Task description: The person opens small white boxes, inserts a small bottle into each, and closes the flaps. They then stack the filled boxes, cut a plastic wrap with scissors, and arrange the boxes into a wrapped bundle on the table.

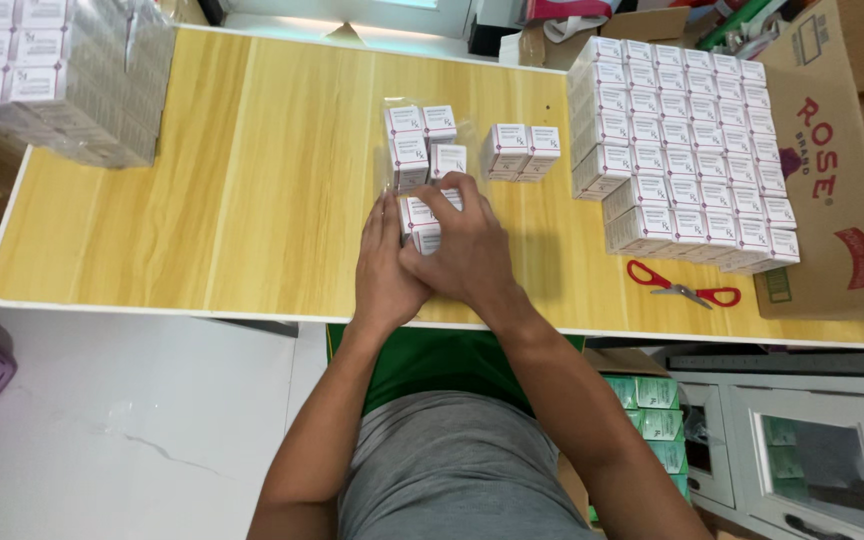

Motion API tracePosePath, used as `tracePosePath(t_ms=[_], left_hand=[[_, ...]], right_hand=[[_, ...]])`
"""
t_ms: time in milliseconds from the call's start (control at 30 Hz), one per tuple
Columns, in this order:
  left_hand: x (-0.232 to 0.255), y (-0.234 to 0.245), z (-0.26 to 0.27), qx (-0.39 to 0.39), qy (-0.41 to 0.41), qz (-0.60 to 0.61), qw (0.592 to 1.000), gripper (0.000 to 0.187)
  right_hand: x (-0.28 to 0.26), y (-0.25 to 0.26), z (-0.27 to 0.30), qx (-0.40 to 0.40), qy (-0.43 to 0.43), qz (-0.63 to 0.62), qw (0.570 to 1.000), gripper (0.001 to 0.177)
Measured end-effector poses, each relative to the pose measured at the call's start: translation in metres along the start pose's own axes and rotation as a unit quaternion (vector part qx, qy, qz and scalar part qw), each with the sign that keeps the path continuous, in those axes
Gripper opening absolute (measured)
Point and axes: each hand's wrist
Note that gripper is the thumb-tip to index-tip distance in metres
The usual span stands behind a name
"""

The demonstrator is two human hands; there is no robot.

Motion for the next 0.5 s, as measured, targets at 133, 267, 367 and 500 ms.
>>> tracePosePath(t_ms=[133, 267, 367, 500], left_hand=[[0.008, 0.004, 0.000, -0.003, 0.013, 0.029, 0.999, 0.118], [0.009, 0.001, -0.003, -0.022, -0.002, -0.039, 0.999, 0.122], [0.009, 0.003, -0.002, -0.033, 0.013, -0.042, 0.998, 0.121], [0.010, 0.006, -0.002, -0.021, 0.007, -0.025, 0.999, 0.118]], right_hand=[[-0.005, 0.022, -0.007, 0.057, 0.022, -0.076, 0.995, 0.057], [0.008, 0.073, -0.002, 0.112, 0.054, -0.120, 0.985, 0.056], [0.027, 0.102, 0.001, 0.152, 0.008, -0.139, 0.978, 0.052], [0.057, 0.093, -0.002, 0.139, 0.001, -0.035, 0.990, 0.052]])
Point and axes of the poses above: each hand's wrist, its own z-axis away from the middle knuckle, its own y-axis out of the back of the hand, x = y × z, and after that the axes turned 8 degrees about x, right-handed
